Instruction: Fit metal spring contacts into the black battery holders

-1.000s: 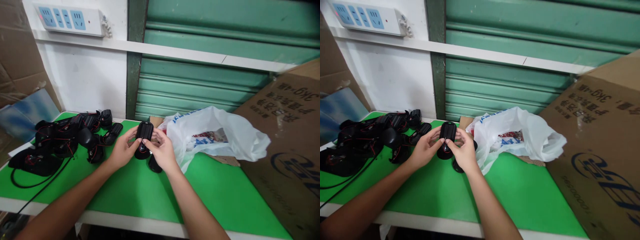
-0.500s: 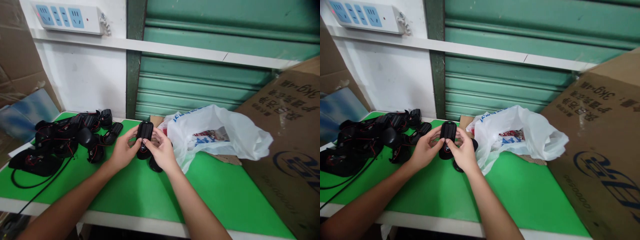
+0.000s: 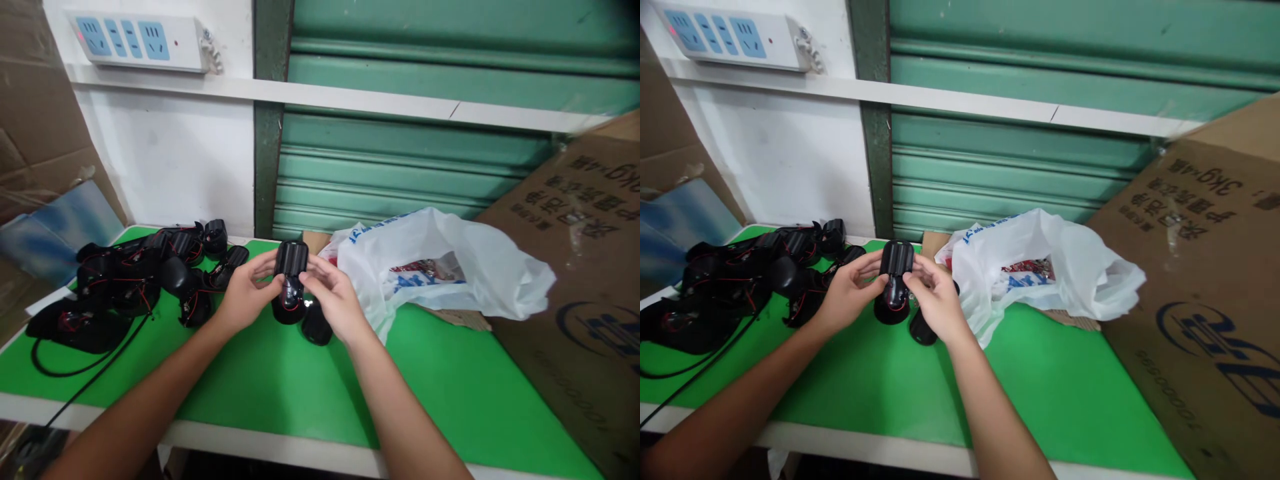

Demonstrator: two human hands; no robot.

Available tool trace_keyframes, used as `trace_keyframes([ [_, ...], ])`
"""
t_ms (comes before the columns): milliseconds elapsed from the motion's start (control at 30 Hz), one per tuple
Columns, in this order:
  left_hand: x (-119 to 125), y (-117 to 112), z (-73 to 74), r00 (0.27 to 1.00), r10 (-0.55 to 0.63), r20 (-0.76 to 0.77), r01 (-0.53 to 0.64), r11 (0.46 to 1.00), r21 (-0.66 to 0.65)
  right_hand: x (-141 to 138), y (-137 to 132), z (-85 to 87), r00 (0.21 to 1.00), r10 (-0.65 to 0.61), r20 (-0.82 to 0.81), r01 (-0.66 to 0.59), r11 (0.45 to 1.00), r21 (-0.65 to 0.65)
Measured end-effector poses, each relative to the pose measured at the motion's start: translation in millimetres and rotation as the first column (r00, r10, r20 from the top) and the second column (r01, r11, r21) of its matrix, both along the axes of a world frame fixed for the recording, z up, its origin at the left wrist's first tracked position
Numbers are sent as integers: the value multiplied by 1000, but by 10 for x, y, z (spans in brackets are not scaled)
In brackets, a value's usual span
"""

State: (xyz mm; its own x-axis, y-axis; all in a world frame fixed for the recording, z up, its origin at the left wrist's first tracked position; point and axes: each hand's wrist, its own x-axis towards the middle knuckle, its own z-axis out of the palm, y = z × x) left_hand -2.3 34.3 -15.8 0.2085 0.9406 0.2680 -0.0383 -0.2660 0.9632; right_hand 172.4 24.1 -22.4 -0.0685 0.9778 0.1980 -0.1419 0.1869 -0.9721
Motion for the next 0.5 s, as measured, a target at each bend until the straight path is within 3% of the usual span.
trace_keyframes([
  [167, -12, -32, 36, 985, -147, 86, 154, 985, -78, -44, -35, 15, 991, -130, -28, 131, 991, 19],
  [300, 53, -121, 44, 987, -133, 89, 141, 986, -87, -110, -63, 5, 970, -239, 34, 236, 969, 69],
  [500, 85, -144, 23, 992, -104, 64, 110, 989, -99, -128, -82, 1, 957, -270, 102, 253, 955, 151],
])
